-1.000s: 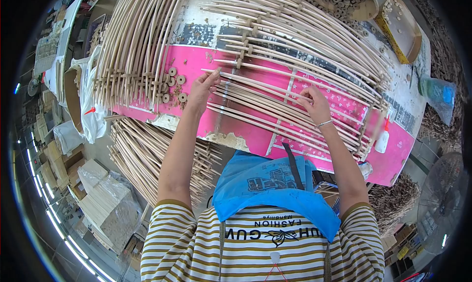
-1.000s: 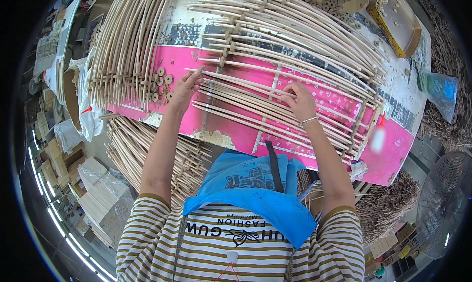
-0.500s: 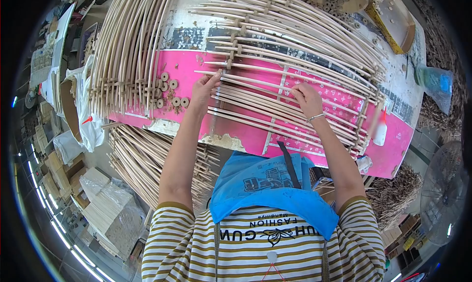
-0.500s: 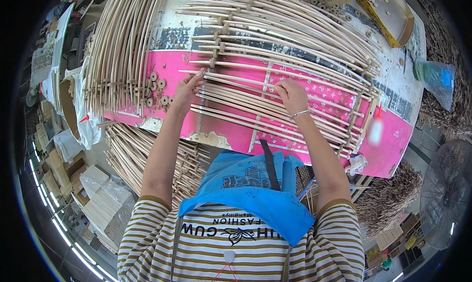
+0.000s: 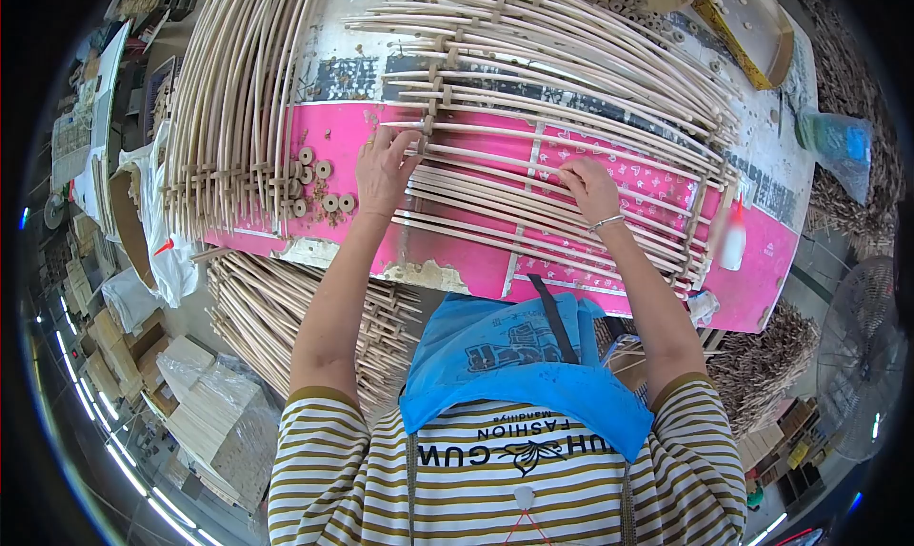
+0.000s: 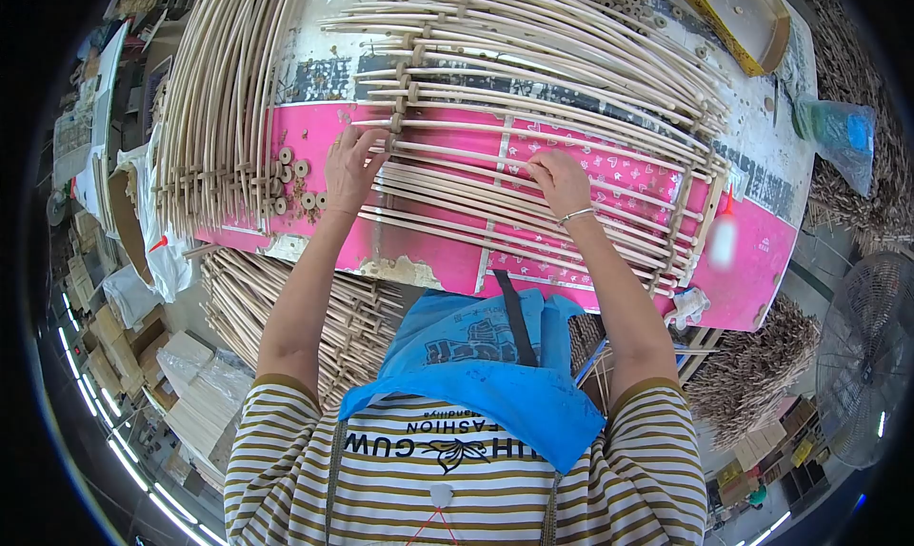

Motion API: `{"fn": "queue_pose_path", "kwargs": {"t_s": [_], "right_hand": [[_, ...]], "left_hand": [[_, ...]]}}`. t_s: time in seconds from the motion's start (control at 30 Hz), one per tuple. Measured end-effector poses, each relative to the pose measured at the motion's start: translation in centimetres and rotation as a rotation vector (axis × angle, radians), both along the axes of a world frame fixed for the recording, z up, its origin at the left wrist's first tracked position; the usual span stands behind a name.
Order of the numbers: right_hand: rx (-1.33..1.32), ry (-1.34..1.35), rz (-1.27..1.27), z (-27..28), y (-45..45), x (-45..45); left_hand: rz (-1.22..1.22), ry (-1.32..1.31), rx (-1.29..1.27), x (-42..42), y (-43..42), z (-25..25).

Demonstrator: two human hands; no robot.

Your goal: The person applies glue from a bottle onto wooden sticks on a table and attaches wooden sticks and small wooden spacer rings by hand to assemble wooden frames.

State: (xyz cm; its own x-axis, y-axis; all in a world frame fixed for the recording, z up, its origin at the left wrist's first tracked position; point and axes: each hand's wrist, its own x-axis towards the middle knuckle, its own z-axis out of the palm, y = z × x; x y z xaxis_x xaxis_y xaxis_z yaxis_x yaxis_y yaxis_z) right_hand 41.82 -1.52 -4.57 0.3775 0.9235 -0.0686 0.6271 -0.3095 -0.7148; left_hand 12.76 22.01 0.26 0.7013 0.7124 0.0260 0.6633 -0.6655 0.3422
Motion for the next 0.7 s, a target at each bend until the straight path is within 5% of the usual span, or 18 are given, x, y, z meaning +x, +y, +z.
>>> {"fn": "queue_pose_path", "kwargs": {"t_s": [0.23, 0.33, 0.7], "right_hand": [[-0.073, 0.145, -0.057, -0.4, 1.0, -0.4], [0.057, 0.09, 0.004, -1.2, 0.4, 0.0], [0.119, -0.062, -0.091, -2.0, 0.2, -0.2]], "left_hand": [[-0.007, -0.047, 0.03, 0.1, 0.1, -0.7], [0.0, -0.205, -0.182, 0.3, 0.1, -1.0], [-0.027, -0.012, -0.033, 0.8, -0.5, -1.1]]}}
